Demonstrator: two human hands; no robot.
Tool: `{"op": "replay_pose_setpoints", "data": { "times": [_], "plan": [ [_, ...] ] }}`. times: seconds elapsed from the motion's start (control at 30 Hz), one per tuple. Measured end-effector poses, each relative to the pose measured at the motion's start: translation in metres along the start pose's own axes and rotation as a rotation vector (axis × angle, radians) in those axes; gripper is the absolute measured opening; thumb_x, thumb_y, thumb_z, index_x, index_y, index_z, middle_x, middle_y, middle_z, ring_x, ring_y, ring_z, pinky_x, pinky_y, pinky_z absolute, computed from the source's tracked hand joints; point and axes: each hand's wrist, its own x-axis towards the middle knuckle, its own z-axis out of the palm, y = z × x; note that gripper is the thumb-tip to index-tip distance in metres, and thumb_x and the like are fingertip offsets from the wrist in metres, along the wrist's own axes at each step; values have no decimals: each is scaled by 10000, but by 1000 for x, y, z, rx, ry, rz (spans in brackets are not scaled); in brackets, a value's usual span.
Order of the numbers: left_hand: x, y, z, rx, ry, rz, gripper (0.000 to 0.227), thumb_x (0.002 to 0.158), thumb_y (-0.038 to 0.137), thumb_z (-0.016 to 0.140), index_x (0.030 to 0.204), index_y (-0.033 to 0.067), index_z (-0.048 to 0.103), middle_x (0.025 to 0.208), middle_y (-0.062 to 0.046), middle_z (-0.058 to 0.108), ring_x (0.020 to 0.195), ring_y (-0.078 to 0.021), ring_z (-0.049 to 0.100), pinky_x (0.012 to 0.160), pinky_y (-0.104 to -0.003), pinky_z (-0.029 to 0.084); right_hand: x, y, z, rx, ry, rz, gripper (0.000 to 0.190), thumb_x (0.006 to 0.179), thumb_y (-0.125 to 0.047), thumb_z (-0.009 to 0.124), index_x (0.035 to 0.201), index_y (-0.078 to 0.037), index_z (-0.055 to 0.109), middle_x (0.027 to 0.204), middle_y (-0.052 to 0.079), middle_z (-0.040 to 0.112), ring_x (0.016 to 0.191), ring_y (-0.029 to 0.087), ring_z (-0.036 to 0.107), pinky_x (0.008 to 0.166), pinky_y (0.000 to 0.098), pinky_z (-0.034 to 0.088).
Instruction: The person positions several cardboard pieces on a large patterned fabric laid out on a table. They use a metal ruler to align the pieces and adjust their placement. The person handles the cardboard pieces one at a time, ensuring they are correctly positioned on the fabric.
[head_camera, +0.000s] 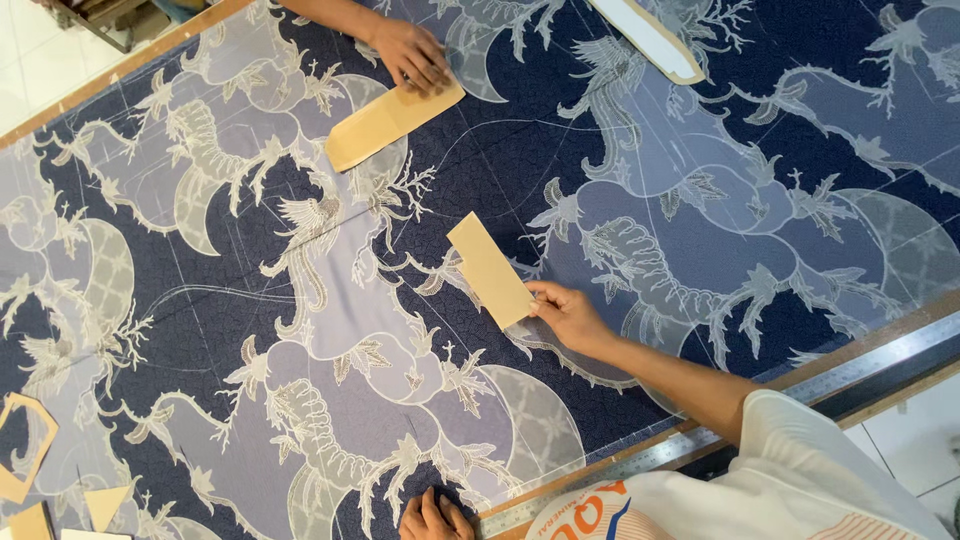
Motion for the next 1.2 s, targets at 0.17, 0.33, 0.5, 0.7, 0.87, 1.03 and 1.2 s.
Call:
{"op": "replay_pose_setpoints", "data": {
  "times": [0.17, 0.33, 0.5, 0.7, 0.87, 1.03, 1.2],
  "plan": [
    [6, 16, -14, -52, 41, -40, 313, 812, 186, 684, 1071, 18, 735, 1088, -220, 640, 1030, -400, 608, 919, -509, 484, -8, 5, -10, -40, -8, 14, 329, 999, -98, 605, 1315, -27, 662, 863, -20, 690, 807, 45, 611, 744, 213, 513],
    [15, 30, -30, -125, 47, -24, 299, 869, 178, 649, 1137, 49, 685, 1168, -206, 603, 1112, -399, 553, 965, -510, 430, -20, 5, -7, 38, -22, -17, 332, 992, -96, 630, 1314, -23, 661, 858, -21, 675, 824, 46, 626, 769, 211, 520],
    [20, 36, -42, -129, -26, -78, 330, 861, 182, 655, 1168, 60, 671, 1181, -183, 593, 1126, -383, 533, 963, -505, 414, -32, -2, 0, 27, -35, 122, 337, 978, -88, 638, 1310, -39, 673, 843, -11, 676, 742, 62, 562, 662, 233, 455],
    [21, 38, -46, -158, -18, -73, 332, 870, 179, 659, 1179, 60, 662, 1184, -170, 594, 1123, -368, 534, 964, -496, 407, -43, 8, 12, 20, -52, 108, 331, 974, -67, 630, 1300, -44, 676, 844, -21, 686, 710, 36, 552, 620, 208, 446],
    [23, 40, -48, -170, -21, -82, 327, 867, 169, 665, 1176, 60, 665, 1190, -177, 594, 1126, -372, 533, 964, -491, 409, -42, 25, 18, 157, -96, -32, 326, 1000, -44, 622, 1322, -22, 668, 875, -23, 676, 796, 19, 630, 720, 179, 516],
    [26, 43, -54, -174, -9, -78, 313, 875, 167, 663, 1166, 51, 667, 1188, -180, 595, 1130, -373, 534, 970, -493, 410, -43, 19, 21, 113, -87, 86, 325, 967, -63, 633, 1288, -44, 685, 814, -18, 673, 592, 12, 447, 510, 184, 359],
    [29, 44, -58, -219, -50, -114, 303, 873, 151, 669, 1158, 47, 674, 1160, -160, 606, 1108, -364, 540, 968, -486, 415, -47, 3, 27, 108, -95, 114, 332, 954, -71, 644, 1283, -40, 682, 815, -3, 687, 568, 17, 447, 484, 188, 343]
  ]
}}
